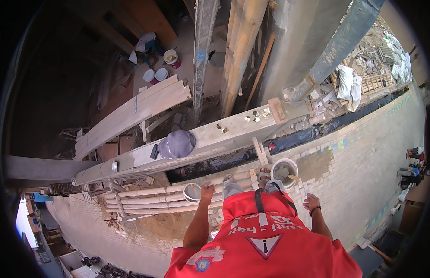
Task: The person applies a wet plaster-like substance to a vertical wall surface using a trowel and a bucket. They repeatedly scoop material from the bucket and spread it along the wall, smoothing the surface with the trowel.
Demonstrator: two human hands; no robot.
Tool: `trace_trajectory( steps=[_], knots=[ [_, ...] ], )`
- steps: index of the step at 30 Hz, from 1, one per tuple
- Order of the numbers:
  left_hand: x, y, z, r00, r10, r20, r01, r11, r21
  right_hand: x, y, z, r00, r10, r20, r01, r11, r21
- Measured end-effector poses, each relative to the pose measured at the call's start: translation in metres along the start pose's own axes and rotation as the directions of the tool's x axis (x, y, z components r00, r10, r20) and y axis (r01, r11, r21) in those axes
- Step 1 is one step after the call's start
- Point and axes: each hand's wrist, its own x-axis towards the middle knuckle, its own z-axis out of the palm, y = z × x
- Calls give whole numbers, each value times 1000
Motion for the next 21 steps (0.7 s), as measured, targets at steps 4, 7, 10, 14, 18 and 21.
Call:
trace_trajectory(
  steps=[4, 7, 10, 14, 18, 21],
  knots=[
    [48, 10, 10, 926, 377, -10, -308, 772, 555, -9, -4, -1, 1000, 6, 7, -6, 999, -44],
    [80, 57, 50, 937, 348, 40, -309, 768, 561, -37, -19, -13, 996, 3, -90, -6, 999, -41],
    [144, 76, 45, 845, 535, 10, -383, 593, 708, -52, -20, -13, 996, -1, -84, -3, 999, -51],
    [221, 114, 64, 697, 717, 0, -460, 448, 766, -64, 10, -27, 991, -13, -131, -5, 991, -135],
    [283, 136, 61, 551, 834, 22, -490, 301, 818, -70, 44, -22, 993, 22, -118, -41, 986, -161],
    [303, 147, 72, 526, 846, 80, -512, 240, 824, -76, 59, -13, 988, 74, -135, -102, 973, -207]
  ],
)
